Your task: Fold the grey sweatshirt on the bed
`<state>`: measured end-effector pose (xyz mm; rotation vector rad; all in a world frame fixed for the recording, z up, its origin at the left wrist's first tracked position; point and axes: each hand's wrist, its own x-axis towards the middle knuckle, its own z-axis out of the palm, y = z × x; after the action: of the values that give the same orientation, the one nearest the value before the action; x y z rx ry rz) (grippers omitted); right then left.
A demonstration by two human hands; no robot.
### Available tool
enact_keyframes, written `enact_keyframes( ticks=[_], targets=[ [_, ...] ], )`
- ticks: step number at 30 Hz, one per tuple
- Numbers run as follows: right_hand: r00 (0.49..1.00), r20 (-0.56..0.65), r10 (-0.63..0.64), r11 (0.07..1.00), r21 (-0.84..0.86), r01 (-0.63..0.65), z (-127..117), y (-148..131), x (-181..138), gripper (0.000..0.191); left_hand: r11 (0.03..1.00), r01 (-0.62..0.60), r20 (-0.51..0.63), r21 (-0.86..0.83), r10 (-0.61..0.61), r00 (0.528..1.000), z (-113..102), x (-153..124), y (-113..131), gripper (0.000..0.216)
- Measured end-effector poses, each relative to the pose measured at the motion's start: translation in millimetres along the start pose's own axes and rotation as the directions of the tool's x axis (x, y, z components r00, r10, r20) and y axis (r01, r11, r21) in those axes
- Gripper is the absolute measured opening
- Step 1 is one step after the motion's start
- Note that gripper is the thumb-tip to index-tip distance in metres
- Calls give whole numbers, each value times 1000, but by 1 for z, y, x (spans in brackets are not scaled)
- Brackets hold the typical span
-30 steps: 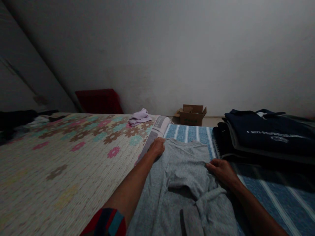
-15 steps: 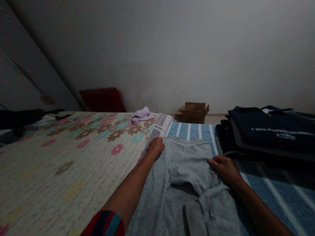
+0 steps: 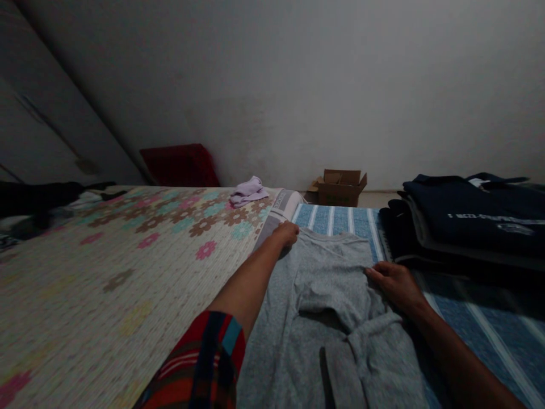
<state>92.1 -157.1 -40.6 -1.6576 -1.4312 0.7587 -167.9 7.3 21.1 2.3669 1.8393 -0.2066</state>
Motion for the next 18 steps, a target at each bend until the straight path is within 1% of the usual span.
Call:
enact_keyframes(
  ticks=[4, 9, 18],
  targets=[
    [1000, -8, 15, 1000, 11, -15, 0, 2, 0, 40, 999, -3, 62, 33, 1, 998, -4, 6, 2, 33],
    [1000, -24, 2, 1000, 3, -2, 0, 1, 0, 40, 999, -24, 115, 49, 18, 993, -6, 10, 2, 33],
    [999, -33, 12, 1000, 26, -11, 1, 0, 1, 40, 998, -26, 148, 55, 18, 989, -10, 10, 0, 33]
  ],
)
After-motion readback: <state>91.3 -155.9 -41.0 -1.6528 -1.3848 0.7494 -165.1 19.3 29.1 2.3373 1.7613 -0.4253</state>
